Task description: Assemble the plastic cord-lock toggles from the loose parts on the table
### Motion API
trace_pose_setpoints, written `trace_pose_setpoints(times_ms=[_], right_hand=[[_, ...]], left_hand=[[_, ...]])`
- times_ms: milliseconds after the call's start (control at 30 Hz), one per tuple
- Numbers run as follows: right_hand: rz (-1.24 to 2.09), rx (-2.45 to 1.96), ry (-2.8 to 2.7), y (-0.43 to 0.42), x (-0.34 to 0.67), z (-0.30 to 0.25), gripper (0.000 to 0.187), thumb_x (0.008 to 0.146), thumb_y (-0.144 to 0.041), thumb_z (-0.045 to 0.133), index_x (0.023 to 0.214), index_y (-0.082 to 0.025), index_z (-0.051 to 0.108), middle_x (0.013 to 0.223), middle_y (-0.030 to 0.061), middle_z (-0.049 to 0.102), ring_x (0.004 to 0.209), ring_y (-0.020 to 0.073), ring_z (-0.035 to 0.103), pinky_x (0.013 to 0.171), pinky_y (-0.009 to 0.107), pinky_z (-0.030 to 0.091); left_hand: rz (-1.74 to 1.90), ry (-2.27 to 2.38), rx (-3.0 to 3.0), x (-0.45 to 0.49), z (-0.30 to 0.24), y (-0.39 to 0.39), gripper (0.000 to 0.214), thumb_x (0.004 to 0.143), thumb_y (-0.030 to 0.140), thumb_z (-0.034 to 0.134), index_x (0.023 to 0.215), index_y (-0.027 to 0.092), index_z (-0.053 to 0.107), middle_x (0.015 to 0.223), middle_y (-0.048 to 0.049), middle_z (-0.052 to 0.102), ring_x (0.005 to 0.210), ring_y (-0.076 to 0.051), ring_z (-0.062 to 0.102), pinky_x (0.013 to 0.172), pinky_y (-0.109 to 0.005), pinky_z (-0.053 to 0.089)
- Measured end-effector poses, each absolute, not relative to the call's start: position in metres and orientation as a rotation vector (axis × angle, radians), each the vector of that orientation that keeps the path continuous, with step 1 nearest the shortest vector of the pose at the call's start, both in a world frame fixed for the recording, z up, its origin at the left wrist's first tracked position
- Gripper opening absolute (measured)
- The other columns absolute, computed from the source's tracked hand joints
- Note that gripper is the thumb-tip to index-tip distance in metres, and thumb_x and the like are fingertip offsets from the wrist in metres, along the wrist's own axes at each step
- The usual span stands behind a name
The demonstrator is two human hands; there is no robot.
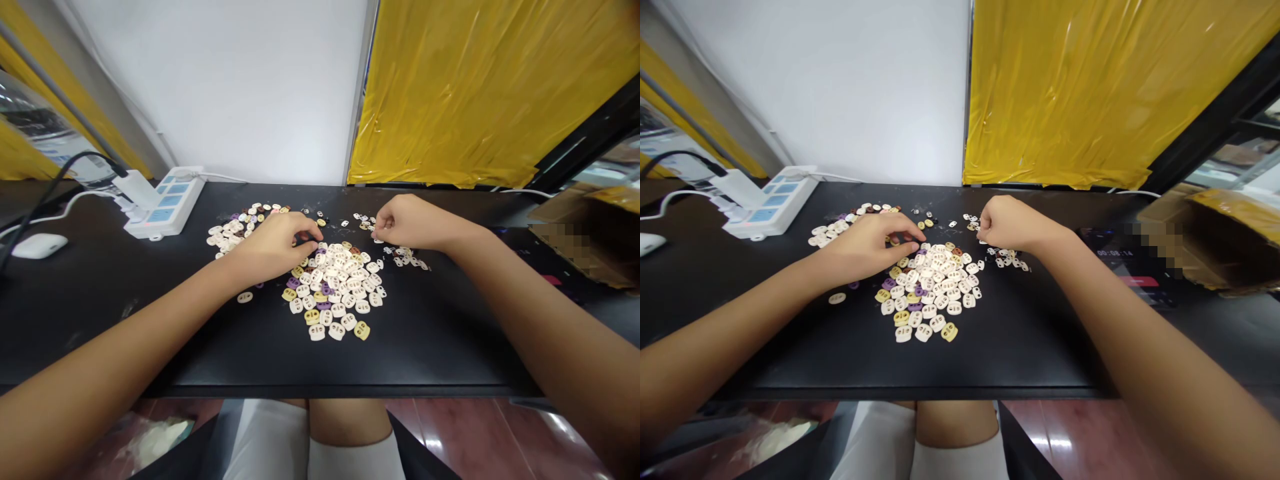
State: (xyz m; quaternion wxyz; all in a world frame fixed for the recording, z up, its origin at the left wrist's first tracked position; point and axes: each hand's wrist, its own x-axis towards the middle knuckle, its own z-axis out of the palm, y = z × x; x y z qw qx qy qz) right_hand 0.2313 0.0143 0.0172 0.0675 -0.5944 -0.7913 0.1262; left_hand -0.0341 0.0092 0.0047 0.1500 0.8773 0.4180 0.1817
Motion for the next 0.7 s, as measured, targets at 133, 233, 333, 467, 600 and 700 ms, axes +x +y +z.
trace_pose_setpoints(times_ms=[133, 233, 333, 467, 600, 700], right_hand=[[0.318, -1.823, -2.435, 0.0122, 0.2282, 0.0186, 0.022, 0.075, -0.015, 0.065, 0.056, -0.021, 0.055, 0.058, 0.0007, 0.058, 0.057, 0.016, 0.051, 0.057, 0.032, 0.035], [0.274, -1.884, -2.467, 0.0107, 0.2253, 0.0196, 0.018, 0.076, -0.018, 0.063, 0.06, -0.021, 0.055, 0.063, 0.003, 0.062, 0.06, 0.0175, 0.053, 0.057, 0.033, 0.034], [0.206, -1.93, -2.493, 0.0098, 0.2227, 0.0201, 0.013, 0.078, -0.021, 0.061, 0.066, -0.021, 0.057, 0.071, 0.0055, 0.067, 0.064, 0.0191, 0.056, 0.058, 0.033, 0.035], [0.153, -1.923, -2.563, 0.0088, 0.2231, 0.0223, 0.012, 0.08, -0.02, 0.059, 0.068, -0.021, 0.057, 0.076, 0.0078, 0.069, 0.067, 0.0206, 0.058, 0.06, 0.033, 0.034], [0.202, -1.893, -2.587, 0.009, 0.2271, 0.0242, 0.017, 0.08, -0.019, 0.06, 0.064, -0.021, 0.056, 0.071, 0.0082, 0.068, 0.064, 0.0205, 0.058, 0.059, 0.033, 0.033], [0.193, -1.887, -2.588, 0.0098, 0.2278, 0.0229, 0.016, 0.082, -0.02, 0.059, 0.066, -0.02, 0.057, 0.074, 0.0094, 0.069, 0.065, 0.0211, 0.059, 0.06, 0.034, 0.034]], left_hand=[[0.528, 1.19, 2.528, -0.0343, 0.0044, 0.0093, 0.021, 0.087, 0.022, 0.063, 0.1, 0.017, 0.078, 0.098, -0.007, 0.078, 0.086, -0.021, 0.071, 0.085, -0.036, 0.055], [0.539, 1.186, 2.529, -0.0339, 0.0045, 0.009, 0.02, 0.086, 0.021, 0.063, 0.099, 0.017, 0.078, 0.098, -0.0067, 0.078, 0.087, -0.021, 0.07, 0.085, -0.035, 0.055], [0.549, 1.2, 2.514, -0.0333, 0.0052, 0.0085, 0.02, 0.086, 0.021, 0.064, 0.099, 0.016, 0.078, 0.097, -0.0067, 0.078, 0.086, -0.021, 0.07, 0.082, -0.034, 0.054], [0.551, 1.218, 2.491, -0.0331, 0.0065, 0.0084, 0.02, 0.086, 0.021, 0.064, 0.098, 0.017, 0.078, 0.097, -0.0064, 0.078, 0.086, -0.021, 0.07, 0.077, -0.034, 0.053], [0.544, 1.217, 2.495, -0.0331, 0.007, 0.0083, 0.021, 0.085, 0.022, 0.063, 0.098, 0.017, 0.078, 0.098, -0.0071, 0.078, 0.085, -0.021, 0.07, 0.077, -0.034, 0.054], [0.544, 1.225, 2.499, -0.0329, 0.0065, 0.0083, 0.02, 0.086, 0.022, 0.063, 0.098, 0.017, 0.078, 0.098, -0.0072, 0.078, 0.086, -0.021, 0.07, 0.079, -0.035, 0.055]])
